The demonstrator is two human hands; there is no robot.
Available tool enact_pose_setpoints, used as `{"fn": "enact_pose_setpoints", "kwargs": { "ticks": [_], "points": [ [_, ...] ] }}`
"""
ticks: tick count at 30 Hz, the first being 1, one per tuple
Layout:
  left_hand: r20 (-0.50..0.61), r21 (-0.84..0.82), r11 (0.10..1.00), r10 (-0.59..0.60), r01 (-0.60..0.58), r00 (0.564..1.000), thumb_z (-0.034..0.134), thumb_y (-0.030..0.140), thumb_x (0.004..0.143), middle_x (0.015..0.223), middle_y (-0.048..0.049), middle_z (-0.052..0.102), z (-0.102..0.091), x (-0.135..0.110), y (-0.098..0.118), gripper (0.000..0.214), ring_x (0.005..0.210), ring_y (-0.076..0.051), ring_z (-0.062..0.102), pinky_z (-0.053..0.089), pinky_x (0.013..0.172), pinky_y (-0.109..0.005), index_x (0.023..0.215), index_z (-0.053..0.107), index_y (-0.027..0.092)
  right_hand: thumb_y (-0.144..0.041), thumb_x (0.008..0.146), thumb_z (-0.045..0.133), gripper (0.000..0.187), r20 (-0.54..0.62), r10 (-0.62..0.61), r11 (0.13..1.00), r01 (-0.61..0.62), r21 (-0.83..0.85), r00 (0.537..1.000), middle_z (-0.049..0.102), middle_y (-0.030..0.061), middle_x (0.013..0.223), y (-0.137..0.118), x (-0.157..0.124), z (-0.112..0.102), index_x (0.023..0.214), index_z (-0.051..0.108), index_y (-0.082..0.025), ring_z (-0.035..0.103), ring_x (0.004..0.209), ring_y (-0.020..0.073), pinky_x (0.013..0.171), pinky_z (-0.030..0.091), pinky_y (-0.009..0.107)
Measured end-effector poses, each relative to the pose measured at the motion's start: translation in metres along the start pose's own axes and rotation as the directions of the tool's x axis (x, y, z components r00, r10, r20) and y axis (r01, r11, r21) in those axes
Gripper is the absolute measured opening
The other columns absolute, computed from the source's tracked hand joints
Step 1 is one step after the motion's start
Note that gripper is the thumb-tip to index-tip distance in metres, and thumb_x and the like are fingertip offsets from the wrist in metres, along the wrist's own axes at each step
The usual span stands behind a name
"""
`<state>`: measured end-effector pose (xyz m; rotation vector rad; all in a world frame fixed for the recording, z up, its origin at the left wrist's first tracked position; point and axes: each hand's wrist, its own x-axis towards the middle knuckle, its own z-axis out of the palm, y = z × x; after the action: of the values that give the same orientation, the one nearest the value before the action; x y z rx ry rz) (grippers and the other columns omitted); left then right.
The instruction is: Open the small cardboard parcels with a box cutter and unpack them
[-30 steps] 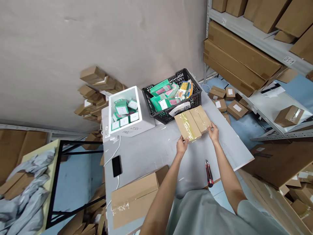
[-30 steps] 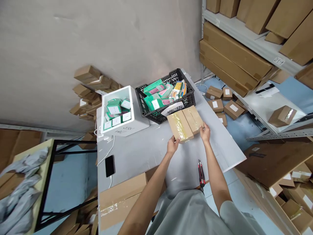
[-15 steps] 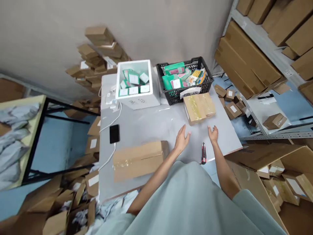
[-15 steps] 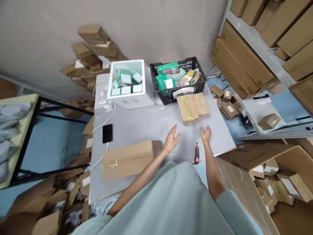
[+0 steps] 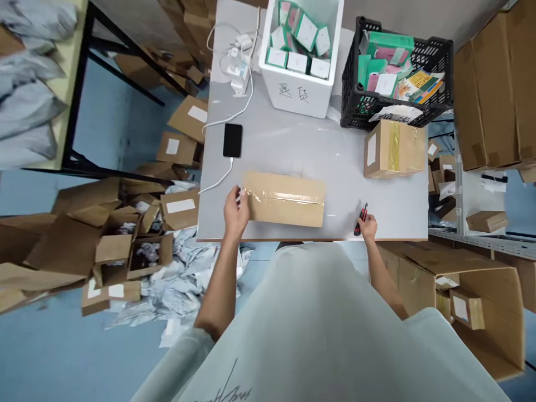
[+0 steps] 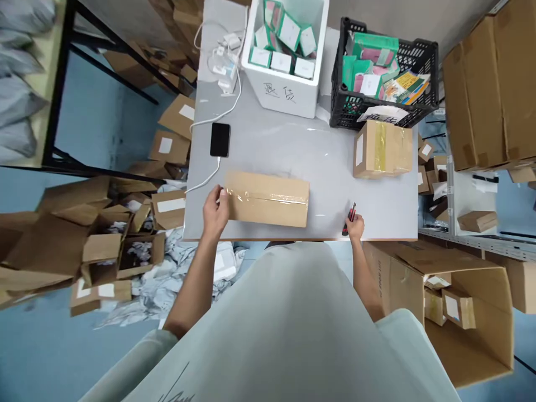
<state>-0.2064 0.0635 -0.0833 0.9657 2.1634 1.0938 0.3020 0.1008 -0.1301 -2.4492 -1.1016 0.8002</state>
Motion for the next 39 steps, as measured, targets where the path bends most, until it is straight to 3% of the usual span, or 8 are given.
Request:
{"fn": "enact_pose_setpoints", "kwargs": {
  "ticks": [10, 18, 22, 25, 28, 32, 36, 39],
  "points": [
    [0.181, -0.258, 0.965, -0.004, 0.052, 0.983, 0.054, 0.077, 0.110, 0.176, -0.0172, 0.055, 0.023, -0.045, -0.007, 0.081, 0.168, -0.032, 0.048, 0.033, 0.143, -0.048, 0.168, 0.059, 0.020, -0.051, 0.084, 0.067, 0.053, 0.083, -0.416, 0.867, 0.367, 0.338, 0.906, 0.080, 0.0132, 0.123, -0.115, -0.055, 0.037, 0.124, 0.072, -0.016, 0.075, 0.098, 0.0244, 0.094, 0.062, 0.039],
    [0.338, -0.272, 0.961, 0.143, -0.049, 0.930, 0.068, 0.048, 0.107, 0.169, -0.0168, 0.062, 0.003, -0.061, -0.027, 0.071, 0.147, -0.030, 0.068, 0.057, 0.124, -0.044, 0.171, 0.055, 0.020, -0.058, 0.095, 0.062, 0.056, -0.068, -0.396, 0.898, 0.402, 0.178, 0.916, 0.076, 0.0188, 0.138, -0.111, -0.095, 0.027, 0.131, 0.073, -0.016, 0.072, 0.109, 0.0270, 0.102, 0.060, 0.044],
    [0.376, -0.275, 0.955, 0.211, -0.108, 0.902, 0.075, 0.048, 0.103, 0.164, -0.0179, 0.063, -0.001, -0.053, -0.034, 0.078, 0.143, -0.031, 0.068, 0.058, 0.122, -0.045, 0.172, 0.053, 0.018, -0.060, 0.096, 0.069, 0.061, -0.173, -0.471, 0.869, 0.489, 0.078, 0.865, 0.075, 0.0178, 0.138, -0.112, -0.114, 0.006, 0.140, 0.070, -0.017, 0.071, 0.122, 0.0310, 0.112, 0.058, 0.049],
    [0.363, -0.279, 0.952, 0.228, -0.128, 0.903, 0.081, 0.057, 0.099, 0.170, -0.0207, 0.055, 0.000, -0.044, -0.034, 0.092, 0.151, -0.036, 0.062, 0.055, 0.125, -0.050, 0.175, 0.046, 0.018, -0.060, 0.100, 0.072, 0.061, -0.116, -0.561, 0.821, 0.569, 0.050, 0.820, 0.077, 0.0149, 0.136, -0.128, -0.131, -0.006, 0.146, 0.068, -0.020, 0.073, 0.124, 0.0314, 0.116, 0.057, 0.050],
    [0.350, -0.299, 0.932, 0.308, -0.206, 0.885, 0.083, 0.069, 0.095, 0.180, -0.0219, 0.043, 0.001, -0.036, -0.032, 0.106, 0.167, -0.042, 0.045, 0.047, 0.133, -0.058, 0.179, 0.040, 0.019, -0.064, 0.103, 0.074, 0.061, 0.092, -0.691, 0.721, 0.692, 0.032, 0.717, 0.078, 0.0136, 0.137, -0.155, -0.151, -0.007, 0.148, 0.070, -0.023, 0.075, 0.124, 0.0319, 0.116, 0.058, 0.049],
    [0.398, -0.324, 0.921, 0.341, -0.217, 0.852, 0.074, 0.082, 0.096, 0.181, -0.0197, 0.044, 0.001, -0.033, -0.033, 0.095, 0.171, -0.040, 0.040, 0.041, 0.137, -0.059, 0.170, 0.054, 0.026, -0.067, 0.112, 0.063, 0.059, 0.382, -0.790, 0.509, 0.860, -0.024, 0.479, 0.079, 0.0138, 0.136, -0.197, -0.177, 0.009, 0.152, 0.070, -0.024, 0.076, 0.121, 0.0307, 0.109, 0.061, 0.043],
    [0.433, -0.364, 0.920, 0.306, -0.146, 0.848, 0.072, 0.085, 0.095, 0.179, -0.0197, 0.047, 0.001, -0.034, -0.033, 0.095, 0.168, -0.037, 0.047, 0.045, 0.135, -0.055, 0.169, 0.056, 0.027, -0.056, 0.120, 0.052, 0.053, 0.616, -0.738, 0.228, 0.961, -0.153, 0.274, 0.078, 0.0139, 0.127, -0.233, -0.192, 0.033, 0.158, 0.068, -0.024, 0.075, 0.112, 0.0278, 0.098, 0.058, 0.035],
    [0.442, -0.389, 0.915, 0.290, -0.110, 0.849, 0.074, 0.085, 0.094, 0.181, -0.0186, 0.045, 0.002, -0.033, -0.033, 0.096, 0.170, -0.037, 0.044, 0.046, 0.135, -0.054, 0.169, 0.056, 0.027, -0.047, 0.123, 0.047, 0.048, 0.736, -0.654, 0.009, 0.974, -0.225, 0.176, 0.077, 0.0140, 0.125, -0.251, -0.197, 0.047, 0.161, 0.067, -0.024, 0.071, 0.111, 0.0270, 0.095, 0.053, 0.036]
  ]
}}
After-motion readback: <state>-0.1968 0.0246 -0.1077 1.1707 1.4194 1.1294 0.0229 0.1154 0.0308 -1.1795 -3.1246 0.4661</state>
